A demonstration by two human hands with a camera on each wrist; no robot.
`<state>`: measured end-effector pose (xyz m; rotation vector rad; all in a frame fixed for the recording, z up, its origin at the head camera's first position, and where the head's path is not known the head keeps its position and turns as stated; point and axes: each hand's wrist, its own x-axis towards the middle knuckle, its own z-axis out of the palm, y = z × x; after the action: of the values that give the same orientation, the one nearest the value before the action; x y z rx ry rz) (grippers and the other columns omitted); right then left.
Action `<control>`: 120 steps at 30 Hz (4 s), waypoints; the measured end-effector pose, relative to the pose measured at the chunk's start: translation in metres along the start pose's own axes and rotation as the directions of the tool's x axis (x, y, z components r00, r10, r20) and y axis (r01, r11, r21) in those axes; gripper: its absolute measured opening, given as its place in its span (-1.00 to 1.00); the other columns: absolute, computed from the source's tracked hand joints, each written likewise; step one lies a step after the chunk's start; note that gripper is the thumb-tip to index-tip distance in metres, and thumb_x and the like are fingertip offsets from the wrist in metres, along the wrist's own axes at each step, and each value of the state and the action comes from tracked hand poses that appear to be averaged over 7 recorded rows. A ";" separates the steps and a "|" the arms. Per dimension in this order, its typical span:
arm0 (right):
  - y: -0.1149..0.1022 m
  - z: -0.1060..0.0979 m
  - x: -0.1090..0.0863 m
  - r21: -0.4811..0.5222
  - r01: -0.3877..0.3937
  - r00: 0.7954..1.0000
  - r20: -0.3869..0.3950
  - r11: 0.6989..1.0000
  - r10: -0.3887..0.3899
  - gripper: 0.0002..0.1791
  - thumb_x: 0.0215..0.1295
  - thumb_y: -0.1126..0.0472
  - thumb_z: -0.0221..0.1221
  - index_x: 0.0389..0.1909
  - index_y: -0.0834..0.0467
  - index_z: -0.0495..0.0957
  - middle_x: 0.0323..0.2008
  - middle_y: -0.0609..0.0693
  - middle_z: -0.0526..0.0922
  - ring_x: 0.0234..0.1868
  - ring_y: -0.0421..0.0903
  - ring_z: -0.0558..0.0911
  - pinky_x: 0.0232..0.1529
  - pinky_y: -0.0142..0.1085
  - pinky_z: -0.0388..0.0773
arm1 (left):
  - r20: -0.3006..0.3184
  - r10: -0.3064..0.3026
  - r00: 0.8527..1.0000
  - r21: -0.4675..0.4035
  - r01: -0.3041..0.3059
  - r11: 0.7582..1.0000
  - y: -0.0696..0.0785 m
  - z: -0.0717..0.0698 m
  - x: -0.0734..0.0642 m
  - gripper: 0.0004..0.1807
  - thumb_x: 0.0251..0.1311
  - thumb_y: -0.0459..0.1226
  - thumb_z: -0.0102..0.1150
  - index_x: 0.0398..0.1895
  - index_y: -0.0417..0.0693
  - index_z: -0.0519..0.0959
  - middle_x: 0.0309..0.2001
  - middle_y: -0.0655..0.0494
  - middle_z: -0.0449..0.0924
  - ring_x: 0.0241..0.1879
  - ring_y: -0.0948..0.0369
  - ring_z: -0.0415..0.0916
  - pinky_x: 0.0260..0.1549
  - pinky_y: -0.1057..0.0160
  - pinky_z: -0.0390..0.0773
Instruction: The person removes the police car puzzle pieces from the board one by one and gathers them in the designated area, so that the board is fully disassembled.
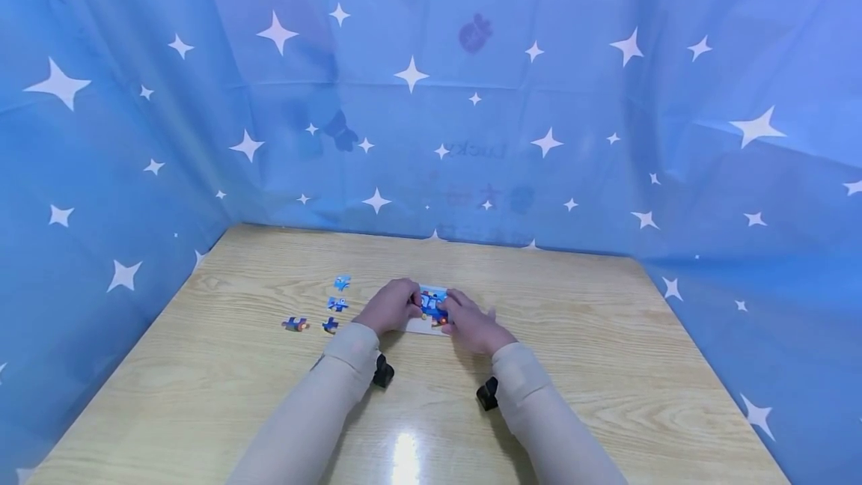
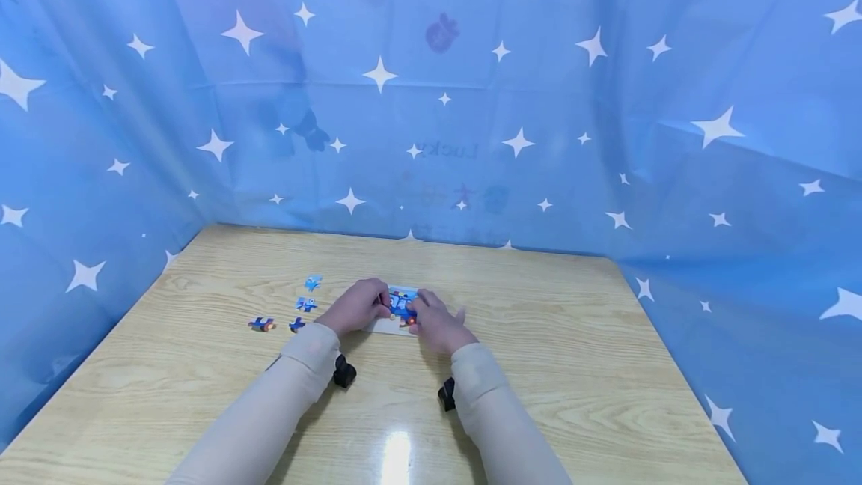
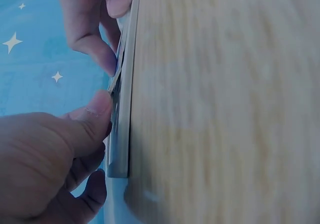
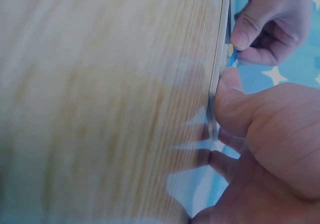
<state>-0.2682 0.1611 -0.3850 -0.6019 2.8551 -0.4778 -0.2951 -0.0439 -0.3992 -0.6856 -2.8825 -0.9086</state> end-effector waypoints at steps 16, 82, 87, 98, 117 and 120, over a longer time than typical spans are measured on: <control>-0.002 0.000 -0.003 0.031 0.034 0.999 0.002 0.999 -0.034 -0.55 0.56 0.13 0.05 0.39 0.09 0.36 0.59 0.16 0.00 0.58 0.17 0.04 0.25 0.59 -0.15 | -0.060 -0.021 0.998 -0.063 0.017 0.998 -0.010 0.004 -0.007 -0.88 0.24 -0.23 0.42 -0.45 0.11 0.68 -0.27 0.20 0.65 -0.27 0.19 0.55 -0.22 0.17 0.56; 0.003 0.002 -0.006 0.044 0.057 0.998 0.003 0.997 -0.057 -0.51 0.56 0.09 0.04 0.44 0.04 0.31 0.60 0.12 -0.03 0.59 0.16 0.00 0.27 0.58 -0.21 | -0.063 -0.006 0.998 0.018 0.007 1.000 -0.051 -0.060 -0.038 -0.93 0.19 -0.26 0.45 -0.27 0.09 0.79 -0.11 0.20 0.74 -0.06 0.18 0.61 0.01 0.08 0.57; 0.005 0.001 -0.005 0.042 0.059 0.998 -0.002 0.997 -0.059 -0.51 0.56 0.09 0.04 0.43 0.04 0.31 0.60 0.12 -0.02 0.59 0.15 -0.01 0.26 0.58 -0.21 | -0.074 -0.064 0.995 -0.028 0.062 0.998 -0.058 -0.074 -0.050 -0.93 0.24 -0.29 0.40 -0.24 0.06 0.78 -0.04 0.11 0.72 -0.07 0.15 0.60 -0.05 0.05 0.59; 0.007 0.003 -0.004 0.024 0.061 0.998 -0.004 0.998 -0.061 -0.49 0.57 0.07 0.03 0.46 0.04 0.30 0.60 0.11 -0.03 0.58 0.16 0.02 0.27 0.57 -0.19 | -0.129 -0.063 0.990 0.011 0.065 0.998 -0.089 -0.101 -0.075 -0.94 0.25 -0.30 0.38 -0.24 0.00 0.77 -0.07 0.06 0.73 -0.20 0.16 0.57 -0.17 0.08 0.57; 0.003 0.001 -0.008 0.044 0.054 0.999 -0.003 0.998 -0.054 -0.50 0.57 0.07 0.00 0.46 0.05 0.30 0.61 0.10 -0.04 0.59 0.15 0.00 0.28 0.56 -0.24 | -0.125 -0.167 0.978 0.052 0.174 0.983 -0.126 -0.114 -0.098 -0.94 0.17 -0.38 0.42 -0.31 -0.05 0.77 -0.02 -0.10 0.72 -0.01 -0.09 0.61 0.06 -0.12 0.53; 0.004 0.002 -0.008 0.047 0.061 0.998 -0.005 0.997 -0.061 -0.50 0.57 0.07 0.01 0.46 0.04 0.30 0.61 0.10 -0.04 0.59 0.14 0.00 0.27 0.57 -0.23 | -0.108 -0.182 0.977 0.051 0.188 0.981 -0.127 -0.114 -0.100 -0.93 0.17 -0.40 0.41 -0.31 -0.07 0.76 0.00 -0.12 0.71 0.06 -0.13 0.59 0.09 -0.13 0.52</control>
<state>-0.2620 0.1675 -0.3871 -0.6825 2.8273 -0.5548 -0.2693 -0.2402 -0.3898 -0.3586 -2.9038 -0.8428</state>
